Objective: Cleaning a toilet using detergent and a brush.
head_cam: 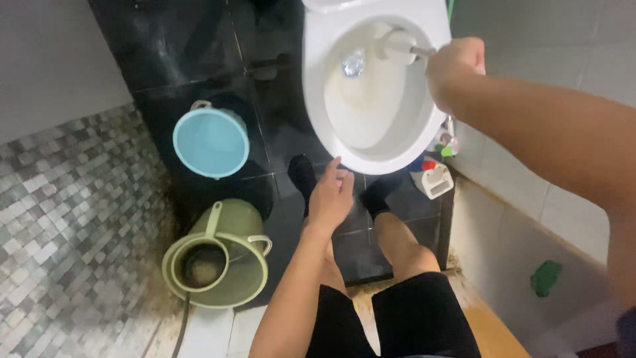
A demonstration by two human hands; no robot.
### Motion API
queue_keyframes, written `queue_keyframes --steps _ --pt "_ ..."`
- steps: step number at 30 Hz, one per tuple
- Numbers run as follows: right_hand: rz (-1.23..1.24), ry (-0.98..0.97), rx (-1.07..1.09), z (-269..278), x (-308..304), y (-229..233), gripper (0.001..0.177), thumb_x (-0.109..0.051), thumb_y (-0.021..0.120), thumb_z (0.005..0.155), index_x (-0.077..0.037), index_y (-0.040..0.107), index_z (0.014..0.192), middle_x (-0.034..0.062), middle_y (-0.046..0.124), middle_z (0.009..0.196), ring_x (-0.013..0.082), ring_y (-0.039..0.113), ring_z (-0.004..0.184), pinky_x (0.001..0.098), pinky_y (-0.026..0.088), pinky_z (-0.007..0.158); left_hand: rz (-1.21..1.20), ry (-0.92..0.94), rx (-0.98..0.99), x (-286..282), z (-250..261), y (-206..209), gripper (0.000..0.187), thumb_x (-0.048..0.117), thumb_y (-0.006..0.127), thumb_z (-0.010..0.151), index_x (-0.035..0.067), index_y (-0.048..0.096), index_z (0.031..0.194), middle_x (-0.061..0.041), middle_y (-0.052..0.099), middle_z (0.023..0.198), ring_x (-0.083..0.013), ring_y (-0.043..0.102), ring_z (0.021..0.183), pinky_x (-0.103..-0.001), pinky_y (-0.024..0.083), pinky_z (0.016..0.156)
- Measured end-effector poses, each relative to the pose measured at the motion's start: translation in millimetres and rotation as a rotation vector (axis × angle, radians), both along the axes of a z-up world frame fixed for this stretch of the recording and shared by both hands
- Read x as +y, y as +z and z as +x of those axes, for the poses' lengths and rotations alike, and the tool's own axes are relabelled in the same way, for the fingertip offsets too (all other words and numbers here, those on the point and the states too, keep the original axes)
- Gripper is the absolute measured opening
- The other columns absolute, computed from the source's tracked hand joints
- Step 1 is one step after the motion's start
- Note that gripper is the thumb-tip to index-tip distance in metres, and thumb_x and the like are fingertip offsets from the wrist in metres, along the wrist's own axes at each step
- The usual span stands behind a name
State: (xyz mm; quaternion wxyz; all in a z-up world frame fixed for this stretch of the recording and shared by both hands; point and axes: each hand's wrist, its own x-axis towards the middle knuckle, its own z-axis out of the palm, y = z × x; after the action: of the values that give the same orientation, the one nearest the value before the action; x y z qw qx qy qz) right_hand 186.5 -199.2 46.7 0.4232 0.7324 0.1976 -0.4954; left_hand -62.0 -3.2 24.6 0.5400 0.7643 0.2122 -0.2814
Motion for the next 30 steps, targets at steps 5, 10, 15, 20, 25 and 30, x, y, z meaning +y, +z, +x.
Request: queue_keyframes --steps 5,10,15,20,25,30 --pt "0.126 -0.252 0.194 -92 -48 -25 0.032 -0.022 0.076 0.087 -0.017 0.079 0.118 0.0041 0.078 0.112 0.0223 0.077 0.102 0.0403 0.061 0.081 0.037 -0.032 0.076 1 0 2 0.054 0.033 0.056 0.101 0.008 0.051 0.148 -0.014 0.074 0.113 -0.0331 0.071 0.103 -0.044 0.055 0.09" --pt "0.161 -0.307 0.192 -40 -51 -35 0.029 -0.026 0.069 0.094 -0.019 0.077 0.121 0.0051 0.078 0.116 0.0221 0.076 0.105 0.0412 0.06 0.083 0.006 -0.043 0.06 -3 5 0 0.055 0.034 0.058 0.097 0.007 0.049 0.145 -0.01 0.074 0.117 -0.0301 0.071 0.101 -0.043 0.054 0.089" --pt "0.117 -0.399 0.093 -57 -56 -50 0.039 -0.03 0.062 0.097 -0.011 0.066 0.131 0.0131 0.072 0.121 0.0265 0.069 0.11 0.0425 0.056 0.086 -0.005 -0.043 0.105 -4 13 12 0.058 0.034 0.056 0.098 0.008 0.045 0.148 -0.007 0.073 0.117 -0.0289 0.07 0.1 -0.042 0.054 0.088" --pt "0.156 -0.656 0.2 -119 -63 -65 0.051 -0.045 0.036 0.112 -0.014 0.048 0.151 0.0158 0.064 0.133 0.0291 0.061 0.122 0.047 0.047 0.103 -0.004 -0.063 0.077 -10 5 -2 0.057 0.033 0.058 0.098 0.007 0.045 0.148 -0.007 0.074 0.115 -0.0295 0.071 0.1 -0.043 0.053 0.09" --pt "-0.022 -0.077 0.305 -39 -55 -41 0.047 -0.037 0.078 0.09 -0.024 0.071 0.134 0.0026 0.066 0.131 0.0239 0.063 0.118 0.047 0.052 0.098 0.015 -0.027 0.02 -12 6 2 0.057 0.032 0.058 0.098 0.007 0.048 0.148 -0.009 0.073 0.117 -0.0295 0.071 0.1 -0.042 0.055 0.089" --pt "0.201 -0.2 0.427 -113 -74 -89 0.037 -0.02 0.068 0.09 -0.011 0.073 0.126 0.0097 0.075 0.111 0.023 0.066 0.089 0.0396 0.053 0.073 -0.001 -0.019 0.094 -4 5 9 0.057 0.031 0.058 0.098 0.006 0.047 0.148 -0.009 0.072 0.121 -0.0288 0.07 0.102 -0.041 0.055 0.088"
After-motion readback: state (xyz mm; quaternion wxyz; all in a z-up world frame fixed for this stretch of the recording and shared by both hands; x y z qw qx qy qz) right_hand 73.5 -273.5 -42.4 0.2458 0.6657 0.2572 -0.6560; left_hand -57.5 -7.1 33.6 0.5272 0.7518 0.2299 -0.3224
